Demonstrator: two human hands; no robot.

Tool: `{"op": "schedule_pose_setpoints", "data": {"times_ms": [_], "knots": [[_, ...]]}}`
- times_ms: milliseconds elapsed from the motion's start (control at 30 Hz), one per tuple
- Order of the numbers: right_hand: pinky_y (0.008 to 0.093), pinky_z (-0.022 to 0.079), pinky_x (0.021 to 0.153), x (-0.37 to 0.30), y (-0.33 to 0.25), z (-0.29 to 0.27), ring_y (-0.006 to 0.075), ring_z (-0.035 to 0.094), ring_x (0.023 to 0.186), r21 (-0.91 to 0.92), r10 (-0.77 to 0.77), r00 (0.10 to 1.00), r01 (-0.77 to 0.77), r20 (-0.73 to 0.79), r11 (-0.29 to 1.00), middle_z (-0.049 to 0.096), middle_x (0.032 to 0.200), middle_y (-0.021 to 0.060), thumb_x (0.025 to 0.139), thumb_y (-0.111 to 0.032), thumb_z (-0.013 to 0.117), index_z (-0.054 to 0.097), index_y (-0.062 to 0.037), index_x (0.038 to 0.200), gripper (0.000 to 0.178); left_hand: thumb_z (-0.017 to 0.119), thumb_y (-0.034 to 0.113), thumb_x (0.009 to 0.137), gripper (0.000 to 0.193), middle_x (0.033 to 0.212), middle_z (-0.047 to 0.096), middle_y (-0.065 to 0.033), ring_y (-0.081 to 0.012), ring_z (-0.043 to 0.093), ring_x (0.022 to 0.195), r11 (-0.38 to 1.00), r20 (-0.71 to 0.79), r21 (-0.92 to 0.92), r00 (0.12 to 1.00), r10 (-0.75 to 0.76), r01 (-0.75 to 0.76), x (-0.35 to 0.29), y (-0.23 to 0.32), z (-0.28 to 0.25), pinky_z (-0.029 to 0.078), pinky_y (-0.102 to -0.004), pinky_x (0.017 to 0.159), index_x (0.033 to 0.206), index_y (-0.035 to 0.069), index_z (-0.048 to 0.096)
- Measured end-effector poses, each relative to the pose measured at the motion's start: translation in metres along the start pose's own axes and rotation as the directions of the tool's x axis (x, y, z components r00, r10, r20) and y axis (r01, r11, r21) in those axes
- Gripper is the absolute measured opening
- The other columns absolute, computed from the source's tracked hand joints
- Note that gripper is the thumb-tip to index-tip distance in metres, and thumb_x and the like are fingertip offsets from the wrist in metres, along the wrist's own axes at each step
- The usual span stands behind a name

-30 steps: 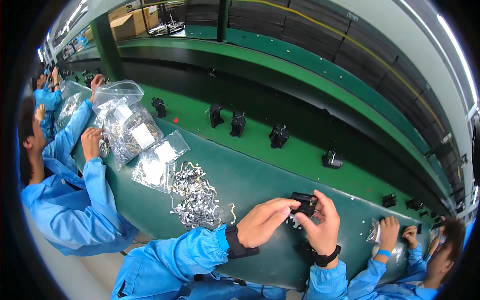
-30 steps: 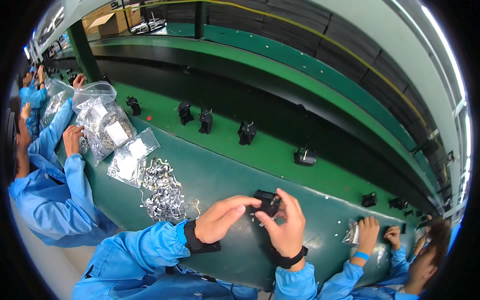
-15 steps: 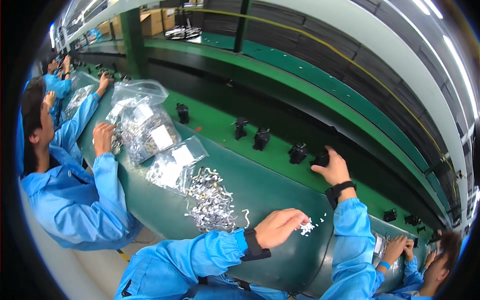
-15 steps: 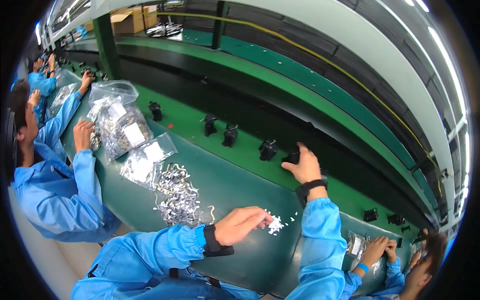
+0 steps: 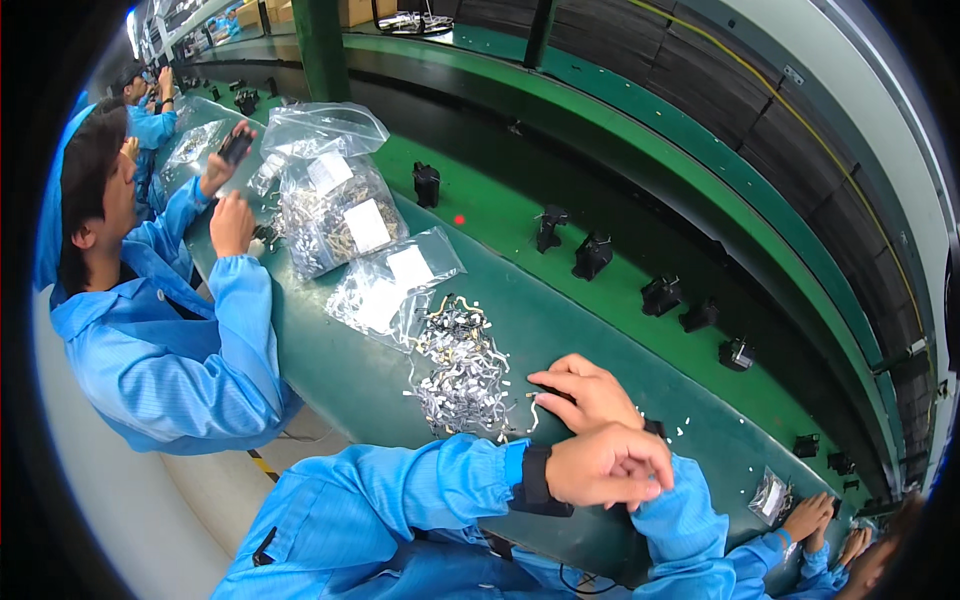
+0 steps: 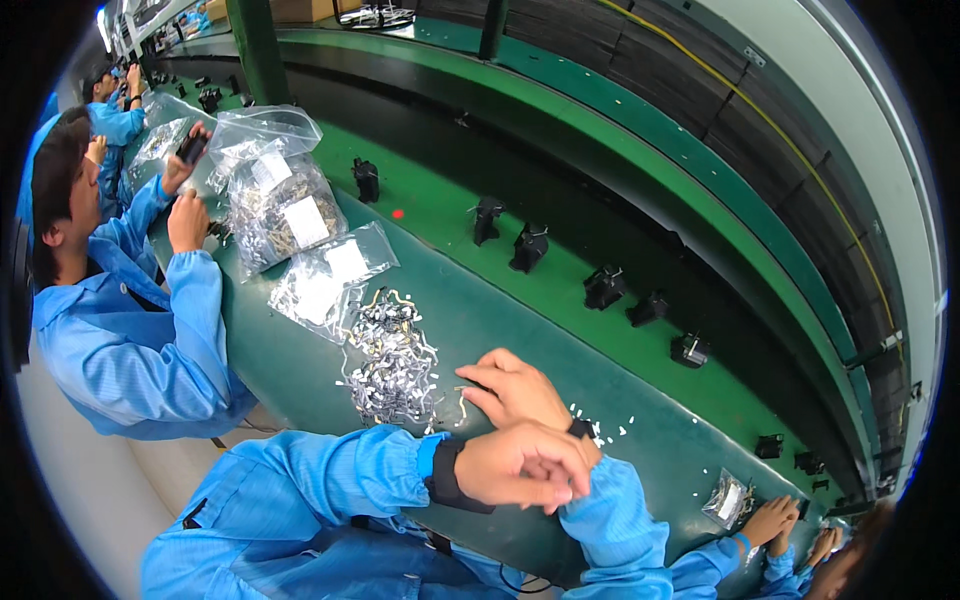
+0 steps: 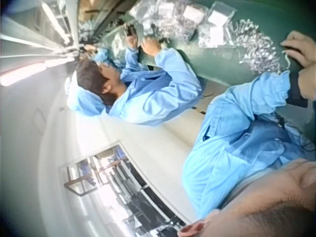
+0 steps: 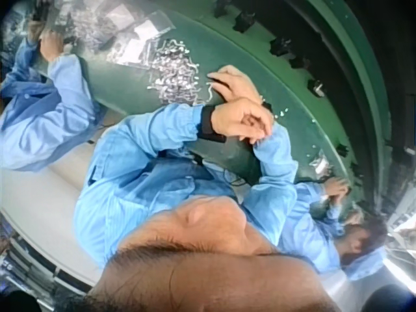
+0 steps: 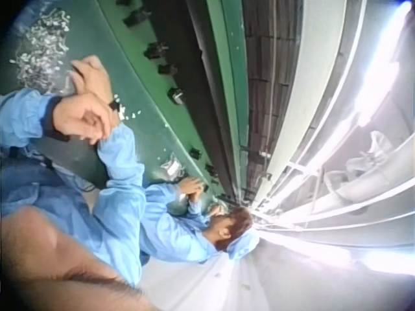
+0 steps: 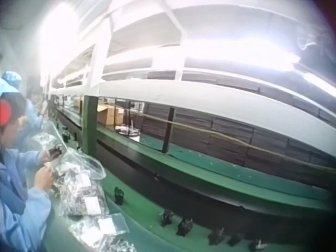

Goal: Assembling small black plastic and metal components on an industrial assembly line.

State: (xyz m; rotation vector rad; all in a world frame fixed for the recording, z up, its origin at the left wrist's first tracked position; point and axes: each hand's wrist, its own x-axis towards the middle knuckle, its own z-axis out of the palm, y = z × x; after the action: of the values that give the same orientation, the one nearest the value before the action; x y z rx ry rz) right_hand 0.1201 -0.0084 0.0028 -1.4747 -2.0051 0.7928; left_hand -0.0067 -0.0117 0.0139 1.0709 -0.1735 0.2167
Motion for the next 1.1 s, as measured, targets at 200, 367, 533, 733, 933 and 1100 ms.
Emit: {"op": "schedule_pose_setpoints", "data": {"times_ms": [200,367,533,733,933,1100], "knots": [[0.0431,0.053,0.076,-0.004,0.004,-0.001,0.0343,0.064,0.092,0.118,-0.076,0.997,0.075,0.001,0.990,0.064,0.103,0.0155,0.088,-0.018,0.074,0.071,-0.0002,0.105,0.025,0.063,0.006,0.101,0.023,0.100,0.065,-0.0079,-0.0090,0.064,0.074,0.989,-0.080,-0.057,0.988,0.130,-0.135,0.001,0.010,-0.001,0.052,-0.0200,0.060,0.122,-0.003,0.063],[0.0288,0.056,0.072,-0.054,-0.010,-0.026,0.0151,0.069,0.083,0.405,0.292,0.940,-0.202,-0.175,0.892,0.073,0.092,0.0087,0.092,-0.006,0.073,0.068,0.0022,0.103,0.015,0.063,0.005,0.101,0.013,0.094,0.065,-0.0076,-0.0088,0.064,0.074,0.994,-0.156,0.044,0.982,0.109,-0.103,-0.009,0.018,-0.003,0.051,-0.0216,0.058,0.112,-0.001,0.066],[0.0233,0.054,0.060,-0.107,-0.024,-0.017,0.0099,0.066,0.076,0.763,0.577,0.658,-0.005,-0.484,0.646,0.072,0.091,0.0076,0.098,-0.001,0.069,0.069,0.0056,0.110,0.013,0.063,0.001,0.099,0.008,0.100,0.067,-0.0109,-0.0145,0.065,0.075,0.808,-0.352,0.565,0.837,0.419,-0.166,0.001,0.010,-0.001,0.053,-0.0248,0.059,0.104,-0.002,0.067],[0.0220,0.053,0.055,-0.126,-0.018,-0.003,0.0107,0.069,0.076,0.803,0.680,0.555,-0.036,-0.479,0.594,0.074,0.095,0.0088,0.098,-0.004,0.070,0.069,0.0045,0.111,0.016,0.081,0.011,0.080,0.047,0.115,0.064,-0.0130,-0.0350,0.059,0.111,0.433,-0.231,0.899,0.912,0.340,0.067,0.013,0.005,0.001,0.048,-0.0436,0.098,0.121,0.007,0.059],[0.0218,0.052,0.053,-0.130,-0.009,0.001,0.0100,0.070,0.074,0.881,0.682,0.623,0.023,-0.382,0.472,0.076,0.092,0.0090,0.097,-0.008,0.074,0.070,0.0033,0.105,0.014,0.080,0.012,0.089,0.033,0.111,0.069,-0.0125,-0.0293,0.068,0.105,0.473,-0.324,0.857,0.926,0.193,0.201,0.013,-0.001,-0.006,0.054,-0.0395,0.091,0.116,0.004,0.063],[0.0221,0.052,0.053,-0.134,-0.005,0.005,0.0101,0.069,0.072,0.908,0.687,0.646,0.020,-0.331,0.418,0.072,0.082,0.0062,0.098,-0.011,0.074,0.069,0.0014,0.099,0.014,0.074,0.011,0.095,0.017,0.101,0.077,-0.0123,-0.0264,0.074,0.095,0.585,-0.424,0.757,0.900,0.104,0.289,0.011,0.006,-0.001,0.056,-0.0347,0.087,0.108,0.000,0.072]]}}
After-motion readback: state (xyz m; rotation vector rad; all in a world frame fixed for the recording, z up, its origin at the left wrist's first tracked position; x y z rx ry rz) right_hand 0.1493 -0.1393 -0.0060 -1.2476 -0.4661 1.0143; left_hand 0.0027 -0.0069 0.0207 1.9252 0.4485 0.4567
